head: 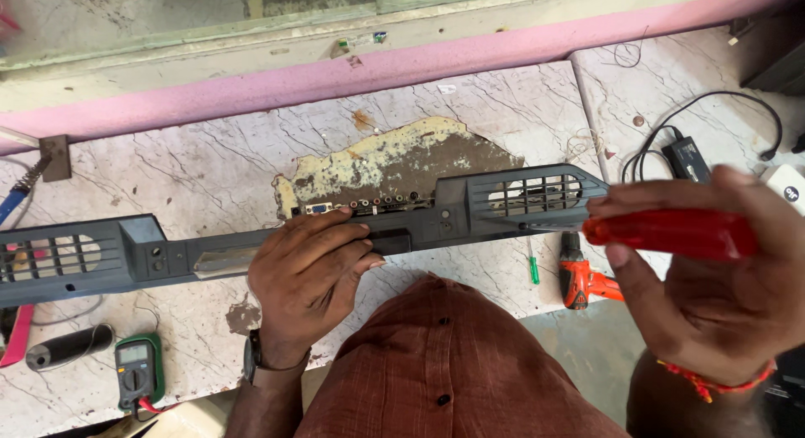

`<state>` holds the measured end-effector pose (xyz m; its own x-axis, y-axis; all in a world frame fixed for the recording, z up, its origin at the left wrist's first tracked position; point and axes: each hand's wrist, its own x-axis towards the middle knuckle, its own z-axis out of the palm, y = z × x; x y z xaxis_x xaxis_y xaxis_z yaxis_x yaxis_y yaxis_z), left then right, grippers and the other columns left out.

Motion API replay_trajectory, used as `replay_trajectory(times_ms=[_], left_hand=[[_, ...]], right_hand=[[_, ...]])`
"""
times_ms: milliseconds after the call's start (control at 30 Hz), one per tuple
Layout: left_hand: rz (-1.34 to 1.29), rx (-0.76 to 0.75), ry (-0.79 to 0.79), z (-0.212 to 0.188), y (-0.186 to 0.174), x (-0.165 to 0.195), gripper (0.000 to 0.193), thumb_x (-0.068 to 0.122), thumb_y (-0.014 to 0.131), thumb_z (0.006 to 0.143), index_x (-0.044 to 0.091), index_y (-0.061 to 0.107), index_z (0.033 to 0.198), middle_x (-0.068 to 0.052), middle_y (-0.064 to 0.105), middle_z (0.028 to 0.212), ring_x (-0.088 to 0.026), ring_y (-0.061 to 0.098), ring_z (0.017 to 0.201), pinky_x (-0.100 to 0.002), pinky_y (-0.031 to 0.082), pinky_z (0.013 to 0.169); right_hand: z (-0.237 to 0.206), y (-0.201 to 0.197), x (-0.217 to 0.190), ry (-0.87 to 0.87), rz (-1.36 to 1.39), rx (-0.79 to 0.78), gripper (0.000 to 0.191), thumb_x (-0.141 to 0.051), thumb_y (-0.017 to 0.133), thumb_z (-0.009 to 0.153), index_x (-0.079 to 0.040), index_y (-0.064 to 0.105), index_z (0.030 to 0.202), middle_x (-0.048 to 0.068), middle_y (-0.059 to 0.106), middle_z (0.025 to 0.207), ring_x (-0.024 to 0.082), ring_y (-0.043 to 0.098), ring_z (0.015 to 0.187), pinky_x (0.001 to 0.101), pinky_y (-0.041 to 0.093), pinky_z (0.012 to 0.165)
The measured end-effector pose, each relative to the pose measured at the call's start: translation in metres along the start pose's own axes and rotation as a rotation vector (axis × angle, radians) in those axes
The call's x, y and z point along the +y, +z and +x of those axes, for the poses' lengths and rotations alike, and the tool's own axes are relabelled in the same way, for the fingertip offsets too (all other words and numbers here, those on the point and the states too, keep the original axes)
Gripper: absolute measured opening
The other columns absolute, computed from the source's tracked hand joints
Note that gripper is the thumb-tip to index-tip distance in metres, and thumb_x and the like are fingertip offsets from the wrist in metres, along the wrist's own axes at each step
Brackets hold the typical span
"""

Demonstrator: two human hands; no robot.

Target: The person unscrews screws from the rear cover of a television using red and green screwdrivers, repositioning the TV panel on the workbench between screws and removing a small strip piece from the cover.

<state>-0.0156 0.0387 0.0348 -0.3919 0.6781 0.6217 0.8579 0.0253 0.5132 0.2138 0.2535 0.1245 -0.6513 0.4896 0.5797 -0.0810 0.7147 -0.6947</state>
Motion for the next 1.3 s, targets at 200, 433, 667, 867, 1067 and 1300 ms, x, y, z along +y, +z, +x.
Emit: replay_trajectory(times_ms=[200, 433, 667, 867, 1067, 1300], left_hand=[[0.005, 0.009, -0.006, 0.000, 0.000, 0.000, 0.015, 0.022, 0.086, 0.083, 0.011, 0.077, 0.089, -0.001, 0.077, 0.097, -0.023, 0.074, 0.105, -0.038, 0.057, 0.084], [0.002, 0.028, 0.005, 0.001, 0.003, -0.002, 0.015, 0.022, 0.087, 0.083, 0.012, 0.078, 0.089, -0.001, 0.077, 0.095, -0.023, 0.075, 0.102, -0.037, 0.058, 0.082], [0.000, 0.029, -0.003, 0.001, 0.004, -0.005, 0.015, 0.023, 0.087, 0.083, 0.012, 0.078, 0.088, -0.001, 0.077, 0.095, -0.023, 0.075, 0.103, -0.036, 0.058, 0.081], [0.002, 0.019, 0.001, 0.001, 0.005, -0.007, 0.014, 0.023, 0.087, 0.083, 0.012, 0.078, 0.089, -0.001, 0.078, 0.097, -0.023, 0.075, 0.104, -0.037, 0.059, 0.085], [-0.003, 0.011, -0.010, 0.001, 0.005, -0.008, 0.015, 0.024, 0.087, 0.083, 0.012, 0.078, 0.089, -0.001, 0.078, 0.097, -0.023, 0.075, 0.104, -0.037, 0.059, 0.084], [0.006, 0.011, 0.003, 0.003, 0.004, -0.008, 0.016, 0.024, 0.087, 0.083, 0.011, 0.078, 0.089, -0.002, 0.077, 0.096, -0.023, 0.075, 0.104, -0.037, 0.058, 0.083]], right_hand=[[-0.007, -0.001, 0.004, -0.092, -0.233, -0.061, 0.096, 0.006, 0.084, 0.081, -0.008, 0.024, 0.155, 0.030, 0.064, 0.114, 0.030, 0.074, 0.100, 0.0365, 0.063, 0.078], [-0.018, 0.003, 0.012, 0.045, 0.041, -0.061, 0.084, 0.010, 0.074, 0.101, -0.009, 0.023, 0.164, 0.029, 0.067, 0.130, 0.029, 0.069, 0.120, 0.0354, 0.063, 0.096], [-0.023, 0.024, 0.037, 0.246, -0.259, -0.102, 0.041, 0.006, 0.091, 0.076, 0.005, 0.071, 0.112, 0.022, 0.073, 0.100, 0.025, 0.072, 0.093, 0.0363, 0.059, 0.080], [-0.024, 0.030, 0.036, 0.341, 0.210, 0.045, 0.038, 0.009, 0.071, 0.091, 0.008, 0.063, 0.128, 0.015, 0.074, 0.110, 0.018, 0.075, 0.099, 0.0350, 0.067, 0.093], [-0.025, 0.036, 0.041, 0.285, 0.239, 0.041, 0.034, 0.014, 0.072, 0.082, 0.010, 0.061, 0.114, 0.019, 0.070, 0.114, 0.024, 0.074, 0.106, 0.0357, 0.063, 0.095], [-0.030, 0.038, 0.052, 0.225, 0.217, 0.072, 0.023, 0.015, 0.076, 0.092, 0.007, 0.067, 0.111, 0.017, 0.074, 0.106, 0.021, 0.075, 0.098, 0.0329, 0.064, 0.089]])
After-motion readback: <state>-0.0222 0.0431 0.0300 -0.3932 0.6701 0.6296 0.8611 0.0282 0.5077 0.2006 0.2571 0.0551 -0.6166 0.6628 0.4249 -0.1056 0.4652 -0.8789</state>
